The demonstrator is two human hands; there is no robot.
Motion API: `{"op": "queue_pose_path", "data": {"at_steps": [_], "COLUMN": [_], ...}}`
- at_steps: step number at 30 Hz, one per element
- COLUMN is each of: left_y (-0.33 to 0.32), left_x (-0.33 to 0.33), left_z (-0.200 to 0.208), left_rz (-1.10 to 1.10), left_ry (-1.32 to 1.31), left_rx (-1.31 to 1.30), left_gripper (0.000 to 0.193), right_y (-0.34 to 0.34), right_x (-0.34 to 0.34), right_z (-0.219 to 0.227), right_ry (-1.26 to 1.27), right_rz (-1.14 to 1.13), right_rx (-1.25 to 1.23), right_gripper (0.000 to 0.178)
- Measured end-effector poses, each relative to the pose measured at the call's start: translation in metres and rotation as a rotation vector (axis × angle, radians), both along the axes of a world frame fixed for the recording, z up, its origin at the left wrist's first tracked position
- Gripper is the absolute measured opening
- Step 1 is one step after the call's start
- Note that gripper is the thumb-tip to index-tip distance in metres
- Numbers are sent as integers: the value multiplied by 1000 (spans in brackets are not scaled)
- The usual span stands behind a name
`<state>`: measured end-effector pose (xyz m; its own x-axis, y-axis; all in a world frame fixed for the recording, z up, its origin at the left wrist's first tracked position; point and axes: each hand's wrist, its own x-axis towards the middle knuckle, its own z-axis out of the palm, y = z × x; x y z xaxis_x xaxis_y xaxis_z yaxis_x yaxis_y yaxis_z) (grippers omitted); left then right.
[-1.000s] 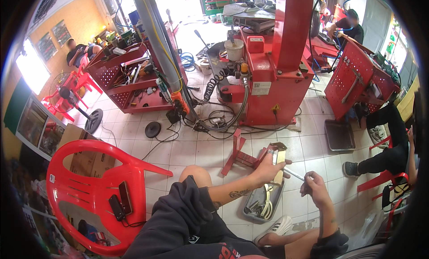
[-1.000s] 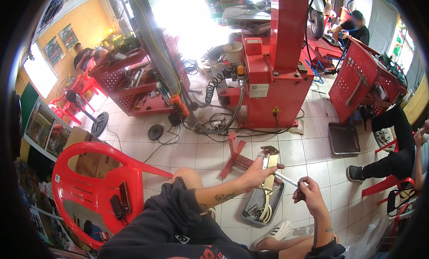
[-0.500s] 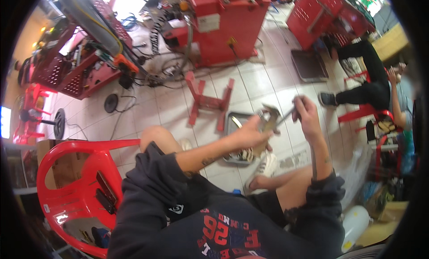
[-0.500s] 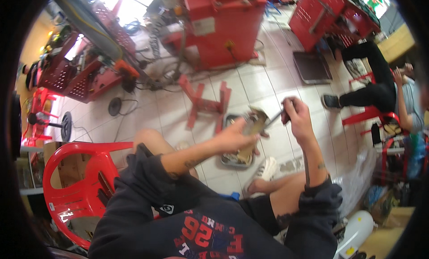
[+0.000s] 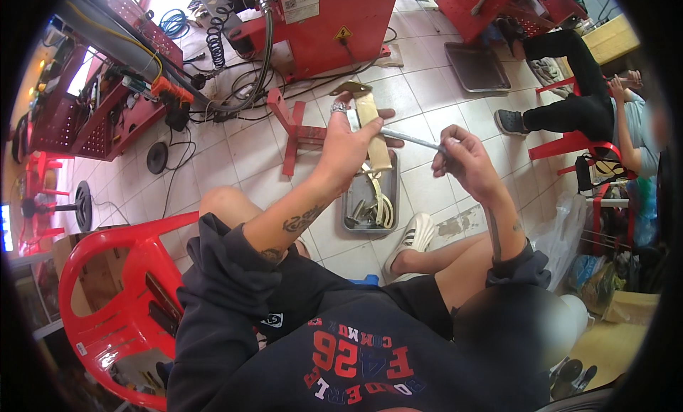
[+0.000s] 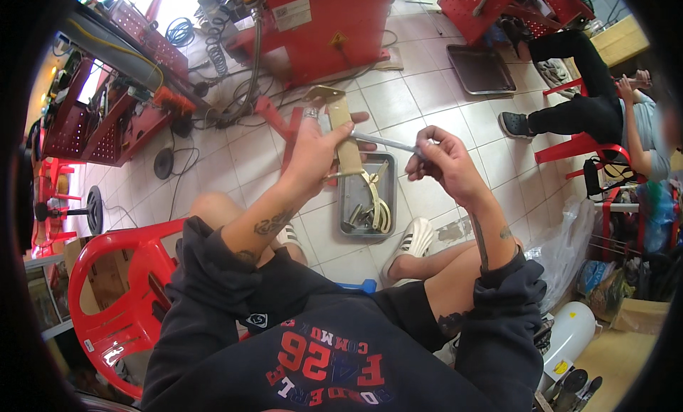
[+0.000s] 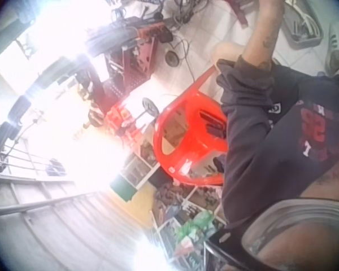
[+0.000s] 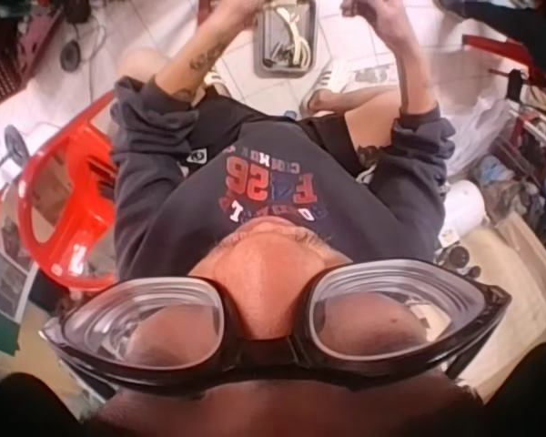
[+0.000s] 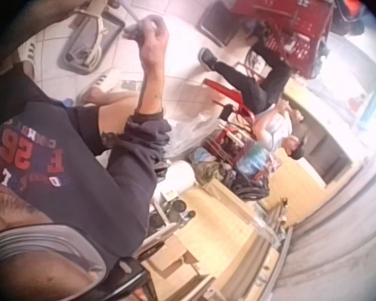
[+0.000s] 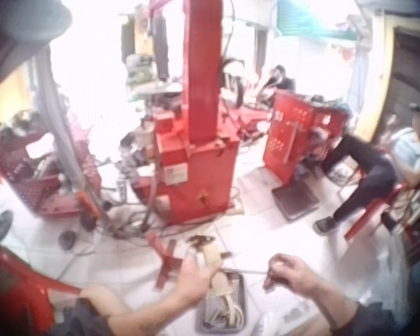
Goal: The person sits on a low stool in a workshop and assembles a small metal bracket. They use a screwdriver to tighten screws into the bracket, handling the parts and tools with both hands. The person occasionally pauses to inspect the assembly or adjust their grip on the components.
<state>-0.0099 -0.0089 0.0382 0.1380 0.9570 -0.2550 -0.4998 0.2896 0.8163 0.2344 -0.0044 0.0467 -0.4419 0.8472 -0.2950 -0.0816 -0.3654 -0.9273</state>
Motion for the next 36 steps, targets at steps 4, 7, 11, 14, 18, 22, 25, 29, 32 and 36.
{"op": "queue_pose_path", "data": {"at_steps": [4, 7, 11, 14, 18, 22, 25, 29, 32, 36], "left_y": [6, -1, -25, -26, -25, -17, -16, -13, -9, -9], "left_x": [-7, -4, 9, 13, 15, 10, 7, 3, 0, -3], "left_z": [-8, -8, -17, -17, -8, -5, 1, -3, -1, 3], "left_rz": [2, -182, -555, -702, -650, -576, -514, -386, -285, -211], "left_ry": [58, 80, 9, 11, -7, 70, 124, 10, -7, 43], "left_rx": [-34, -35, 12, -4, 2, 30, 42, 80, 85, 94], "left_gripper": [48, 45, 57, 61, 64, 74, 83, 76, 68, 54], "right_y": [0, 8, 16, 14, 15, 16, 14, 10, 9, 7], "right_x": [-5, 4, 6, 2, 9, 14, 18, 14, 13, 9], "right_z": [2, -8, -6, -8, -10, -7, -8, -9, -13, -15], "right_ry": [-141, -231, -282, -222, -63, 58, 91, 54, 108, 152], "right_rz": [153, -78, -213, -243, -284, -297, -268, -240, -235, -261], "right_rx": [-53, 17, 173, 248, 273, 233, 191, 170, 169, 145], "right_gripper": [15, 17, 19, 21, 18, 14, 14, 15, 16, 16]}}
